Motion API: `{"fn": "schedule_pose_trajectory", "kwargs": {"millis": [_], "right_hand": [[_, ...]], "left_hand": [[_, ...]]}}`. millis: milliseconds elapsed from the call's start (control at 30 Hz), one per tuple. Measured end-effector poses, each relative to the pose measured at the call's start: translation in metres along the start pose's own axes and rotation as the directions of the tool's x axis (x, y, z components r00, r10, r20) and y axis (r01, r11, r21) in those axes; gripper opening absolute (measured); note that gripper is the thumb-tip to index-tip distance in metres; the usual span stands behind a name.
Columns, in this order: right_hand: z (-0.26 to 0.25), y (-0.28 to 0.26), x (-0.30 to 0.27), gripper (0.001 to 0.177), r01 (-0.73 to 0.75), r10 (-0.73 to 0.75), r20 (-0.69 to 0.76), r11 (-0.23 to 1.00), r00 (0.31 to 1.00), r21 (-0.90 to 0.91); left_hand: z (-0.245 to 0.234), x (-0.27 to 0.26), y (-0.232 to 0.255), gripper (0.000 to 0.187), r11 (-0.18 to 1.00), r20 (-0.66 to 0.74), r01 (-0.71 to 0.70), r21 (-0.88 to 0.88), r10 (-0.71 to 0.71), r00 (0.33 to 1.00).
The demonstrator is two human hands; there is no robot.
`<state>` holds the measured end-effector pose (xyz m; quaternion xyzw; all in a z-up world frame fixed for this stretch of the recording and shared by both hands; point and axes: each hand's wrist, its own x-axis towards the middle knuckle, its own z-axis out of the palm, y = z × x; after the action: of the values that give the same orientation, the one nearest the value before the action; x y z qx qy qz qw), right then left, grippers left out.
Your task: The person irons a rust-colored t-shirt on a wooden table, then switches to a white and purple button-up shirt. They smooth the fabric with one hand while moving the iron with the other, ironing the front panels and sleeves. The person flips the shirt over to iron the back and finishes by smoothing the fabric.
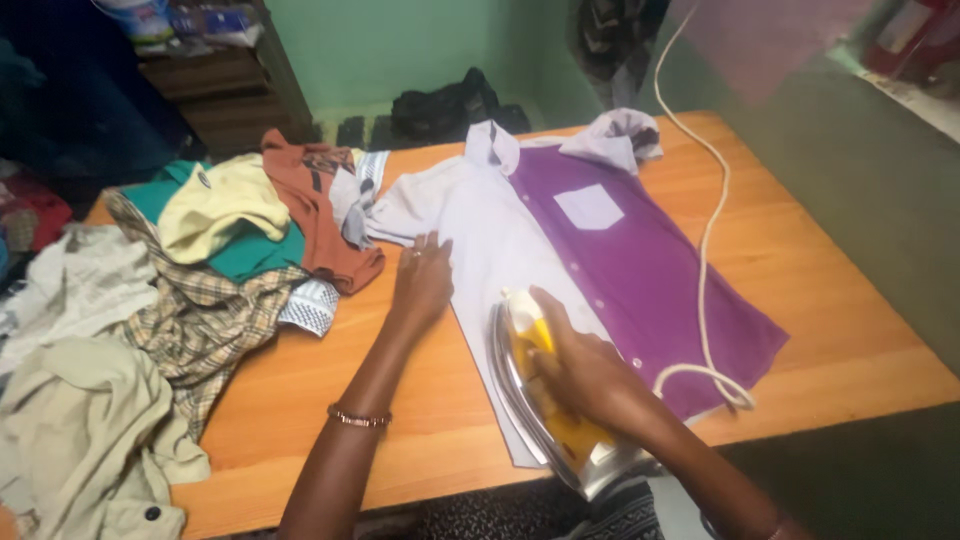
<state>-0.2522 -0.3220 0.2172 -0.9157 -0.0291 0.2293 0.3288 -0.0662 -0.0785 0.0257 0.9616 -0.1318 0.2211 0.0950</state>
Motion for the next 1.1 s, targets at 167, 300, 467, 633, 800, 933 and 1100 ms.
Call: {"fn": "schedule_pose_trajectory", "kwargs": {"millis": [167,300,467,633,800,933,1100], "right_hand": [[0.003,0.0,0.051,0.073,0.109,-0.118,-0.079,0.989,0.99,-0.101],[0.008,-0.004,0.131,0.069,0.201,-0.211,-0.219,0.977,0.953,-0.063],[0.009,-0.017,0.221,0.07,0.25,-0.285,-0.373,0.958,0.883,-0.14],[0.008,-0.007,0.199,0.075,0.289,-0.352,-0.359,0.932,0.864,-0.218],[0.001,0.002,0.082,0.071,0.137,-0.167,-0.183,0.976,0.969,-0.169],[-0.001,-0.001,0.048,0.072,0.048,-0.112,-0.218,0.958,0.97,-0.282],[-0.001,0.006,0.097,0.073,0.089,-0.187,-0.331,0.953,0.925,-0.289]], "left_hand": [[0.013,0.006,-0.017,0.05,0.99,0.172,0.14,0.011,-0.14,0.975],[0.008,0.009,-0.025,0.049,0.984,0.22,0.179,0.001,-0.175,0.96],[0.008,0.007,-0.022,0.05,0.971,0.226,0.24,-0.02,-0.23,0.947],[0.009,0.003,-0.02,0.049,0.97,0.217,0.242,0.034,-0.244,0.945],[-0.004,0.005,-0.012,0.049,0.98,0.17,0.19,0.055,-0.196,0.966],[-0.005,0.014,0.022,0.034,0.953,0.181,0.215,0.214,-0.255,0.95],[0.029,0.032,0.022,0.045,0.993,-0.14,0.097,0.062,-0.088,0.986]]}}
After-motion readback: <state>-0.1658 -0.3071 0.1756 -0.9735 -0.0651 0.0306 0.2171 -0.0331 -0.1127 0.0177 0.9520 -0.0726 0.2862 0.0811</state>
